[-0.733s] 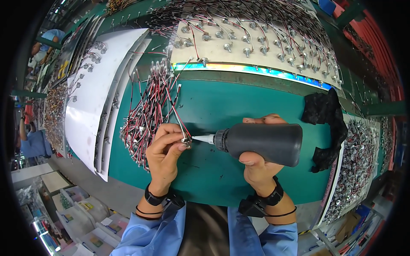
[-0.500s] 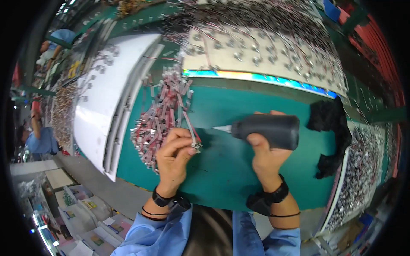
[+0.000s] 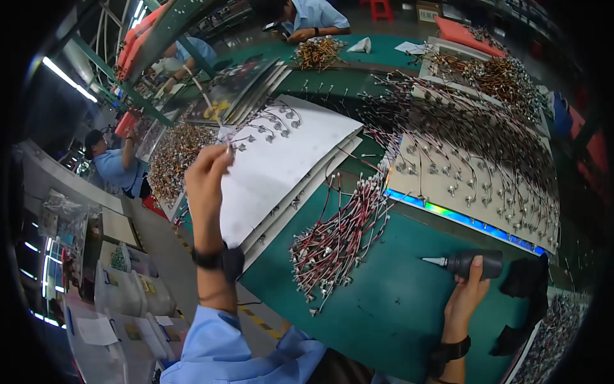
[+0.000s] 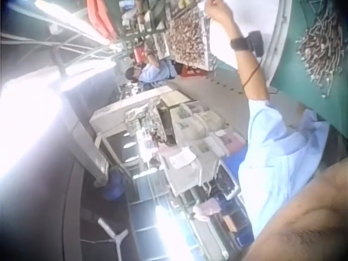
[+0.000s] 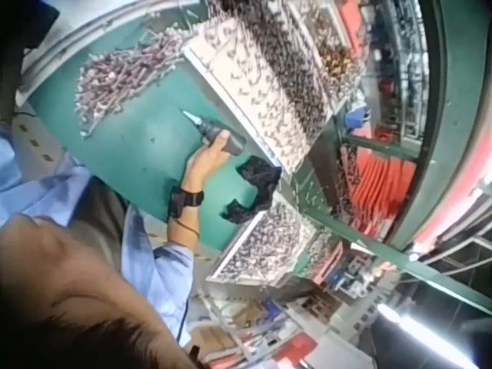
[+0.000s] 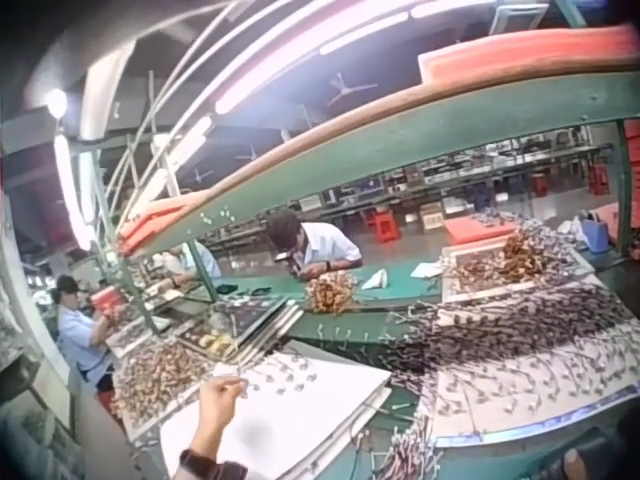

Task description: The person picks up a wire assembly, applies glue to the connector from a squeeze bottle, and places it onto a stack of paper. This process is repeated several times, occasionally wiping the tip of the glue bottle with a black cloth.

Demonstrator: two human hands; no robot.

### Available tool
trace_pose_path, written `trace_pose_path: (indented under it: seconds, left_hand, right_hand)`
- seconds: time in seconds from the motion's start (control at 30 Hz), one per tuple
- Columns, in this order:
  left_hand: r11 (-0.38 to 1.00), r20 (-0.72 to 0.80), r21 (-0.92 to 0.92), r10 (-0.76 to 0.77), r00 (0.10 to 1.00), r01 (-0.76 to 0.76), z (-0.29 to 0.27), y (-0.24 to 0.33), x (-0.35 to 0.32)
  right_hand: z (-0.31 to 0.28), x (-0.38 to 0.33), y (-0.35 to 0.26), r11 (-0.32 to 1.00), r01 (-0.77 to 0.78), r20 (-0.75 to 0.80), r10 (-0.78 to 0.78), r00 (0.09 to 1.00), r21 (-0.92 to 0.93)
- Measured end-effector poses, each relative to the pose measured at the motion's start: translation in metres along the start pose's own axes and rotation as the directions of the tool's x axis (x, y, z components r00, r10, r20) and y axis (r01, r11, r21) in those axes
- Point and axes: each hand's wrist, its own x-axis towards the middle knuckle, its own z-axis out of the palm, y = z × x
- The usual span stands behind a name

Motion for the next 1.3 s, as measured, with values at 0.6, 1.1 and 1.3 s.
trace_pose_path:
  seconds: [0.6,1.1,1.3]
  left_hand:
    - [0.954,0.083,0.265,-0.170,0.982,0.143,0.037,-0.109,0.019]
    - [0.887,0.580,0.311,0.106,0.808,-0.340,0.087,0.030,-0.192]
    - [0.893,0.493,0.358,0.066,0.868,-0.271,0.105,0.040,-0.199]
  right_hand:
    - [0.008,0.001,-0.005,0.999,-0.011,-0.039,0.009,0.999,-0.047]
    - [0.013,-0.006,-0.008,0.997,-0.059,-0.012,0.060,0.998,0.044]
    - [0.011,-0.009,-0.008,0.997,-0.051,-0.005,0.052,0.999,0.064]
